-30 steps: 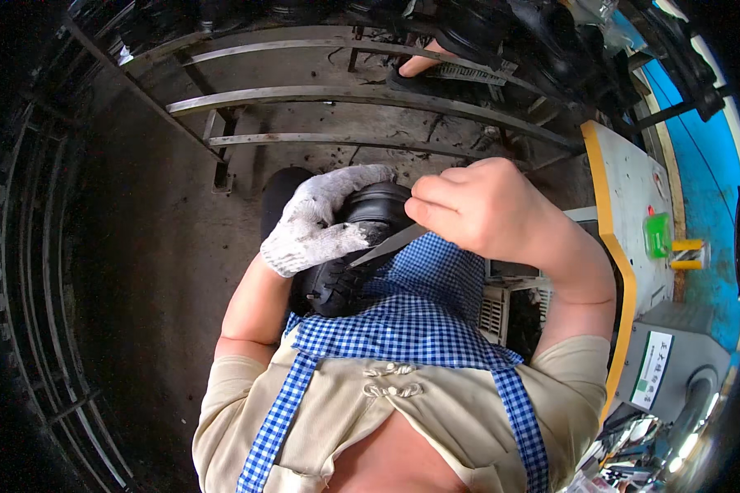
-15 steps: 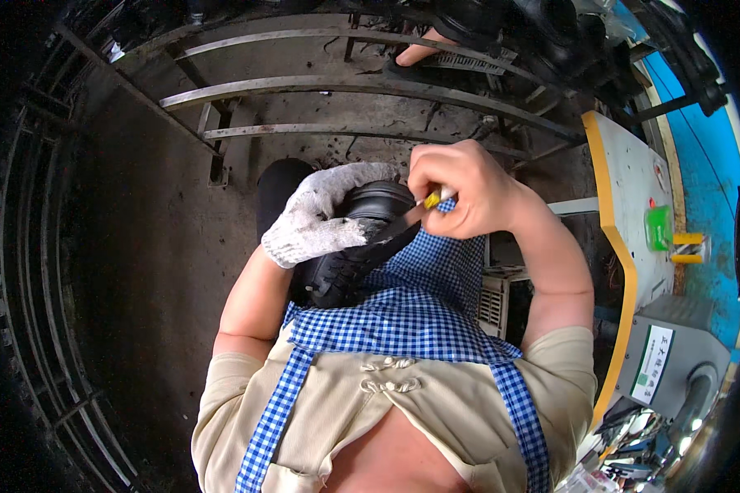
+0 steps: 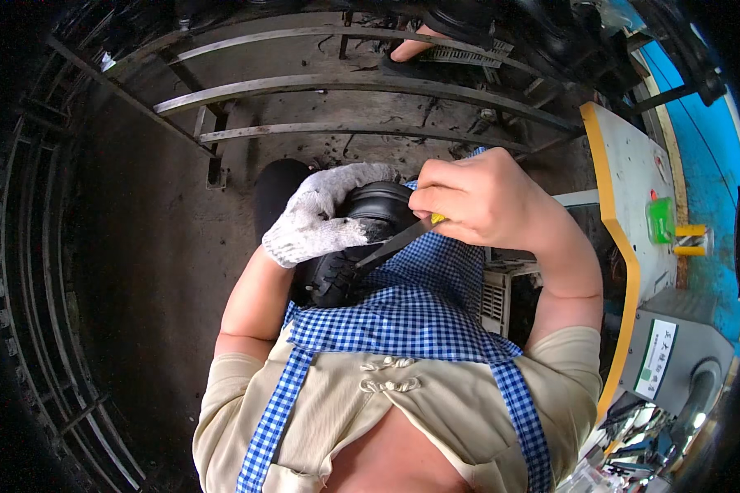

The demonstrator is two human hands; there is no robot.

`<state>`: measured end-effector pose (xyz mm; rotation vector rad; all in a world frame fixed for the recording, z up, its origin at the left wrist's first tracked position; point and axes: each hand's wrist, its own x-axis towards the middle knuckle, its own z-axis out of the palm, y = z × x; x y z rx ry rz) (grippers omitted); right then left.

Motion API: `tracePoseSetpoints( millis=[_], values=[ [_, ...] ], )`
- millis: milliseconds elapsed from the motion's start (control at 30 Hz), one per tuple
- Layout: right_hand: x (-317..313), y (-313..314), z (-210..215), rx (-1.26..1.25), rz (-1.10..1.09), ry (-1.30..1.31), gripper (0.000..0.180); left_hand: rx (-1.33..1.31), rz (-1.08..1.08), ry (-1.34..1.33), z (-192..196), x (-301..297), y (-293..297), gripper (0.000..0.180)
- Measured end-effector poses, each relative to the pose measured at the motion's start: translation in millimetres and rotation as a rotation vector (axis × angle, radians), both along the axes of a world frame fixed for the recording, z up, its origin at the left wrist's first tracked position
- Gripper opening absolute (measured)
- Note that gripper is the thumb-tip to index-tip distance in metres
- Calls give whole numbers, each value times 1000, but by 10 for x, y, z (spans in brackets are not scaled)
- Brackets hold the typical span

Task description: Trim and inspect shoes during the manufacturing process.

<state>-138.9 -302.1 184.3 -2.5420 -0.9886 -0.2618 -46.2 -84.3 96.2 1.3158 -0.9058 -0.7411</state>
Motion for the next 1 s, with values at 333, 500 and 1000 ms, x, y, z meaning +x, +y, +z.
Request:
tracePoseSetpoints(
  millis=[333,500,1000],
  values=[
    [12,196,111,-437,17,10,6,43,-41,-83,14,-29,-67,70],
    [70,104,-30,-137,22,64,16,17,-36,-6,-21,-38,-28,70],
    [147,-65,-536,601,-6,325,20,92,-13,74,75,-11,-70,80]
  ],
)
